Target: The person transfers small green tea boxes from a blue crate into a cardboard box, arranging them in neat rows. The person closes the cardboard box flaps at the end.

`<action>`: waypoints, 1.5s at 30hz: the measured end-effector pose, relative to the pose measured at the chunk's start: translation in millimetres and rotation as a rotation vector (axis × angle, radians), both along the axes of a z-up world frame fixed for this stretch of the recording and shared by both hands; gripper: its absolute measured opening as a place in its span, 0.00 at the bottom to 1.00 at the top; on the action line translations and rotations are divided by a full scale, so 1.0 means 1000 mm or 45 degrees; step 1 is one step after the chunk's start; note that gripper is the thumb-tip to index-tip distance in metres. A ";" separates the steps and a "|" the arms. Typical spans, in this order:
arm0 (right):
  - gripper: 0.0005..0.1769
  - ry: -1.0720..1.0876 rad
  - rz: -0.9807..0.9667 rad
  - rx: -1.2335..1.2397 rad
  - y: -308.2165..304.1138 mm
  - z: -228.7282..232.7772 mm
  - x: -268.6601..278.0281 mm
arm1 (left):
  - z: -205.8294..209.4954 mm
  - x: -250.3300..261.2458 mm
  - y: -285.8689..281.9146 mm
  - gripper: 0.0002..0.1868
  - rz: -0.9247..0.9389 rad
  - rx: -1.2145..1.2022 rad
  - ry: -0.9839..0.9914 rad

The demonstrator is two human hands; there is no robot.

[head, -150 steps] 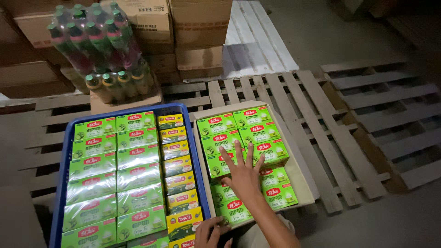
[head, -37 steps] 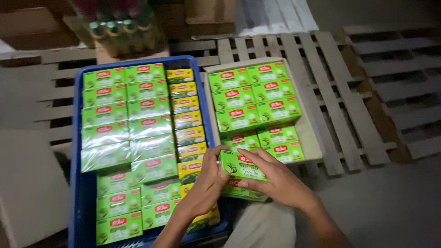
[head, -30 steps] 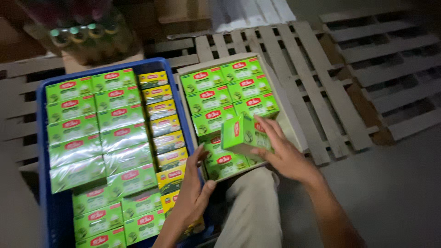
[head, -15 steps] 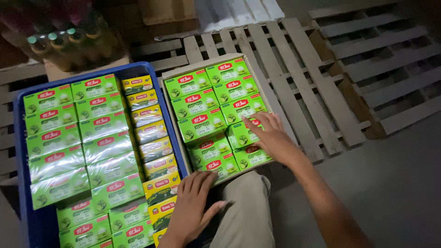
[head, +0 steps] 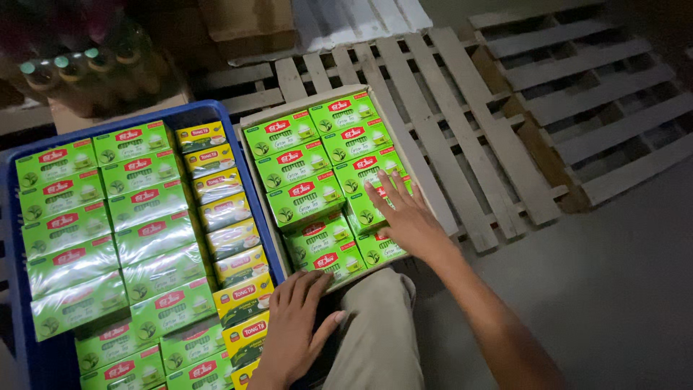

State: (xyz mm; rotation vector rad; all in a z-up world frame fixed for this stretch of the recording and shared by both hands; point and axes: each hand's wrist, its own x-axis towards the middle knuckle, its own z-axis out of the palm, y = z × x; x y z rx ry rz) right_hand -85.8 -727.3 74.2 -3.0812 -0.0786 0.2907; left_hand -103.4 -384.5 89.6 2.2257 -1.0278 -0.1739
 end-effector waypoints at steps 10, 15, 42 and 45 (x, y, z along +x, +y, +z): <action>0.86 -0.106 0.016 -0.157 0.021 0.021 0.014 | 0.001 -0.004 -0.001 0.39 -0.003 0.085 -0.023; 0.83 -0.220 0.024 -0.108 0.034 0.012 0.020 | -0.003 -0.003 -0.001 0.39 0.006 0.097 -0.036; 0.29 -0.725 0.057 0.617 0.084 0.021 0.014 | 0.035 -0.048 0.087 0.36 0.047 -0.247 0.143; 0.18 -0.780 0.002 0.871 0.136 0.027 0.009 | 0.030 -0.049 0.124 0.34 0.152 -0.254 0.183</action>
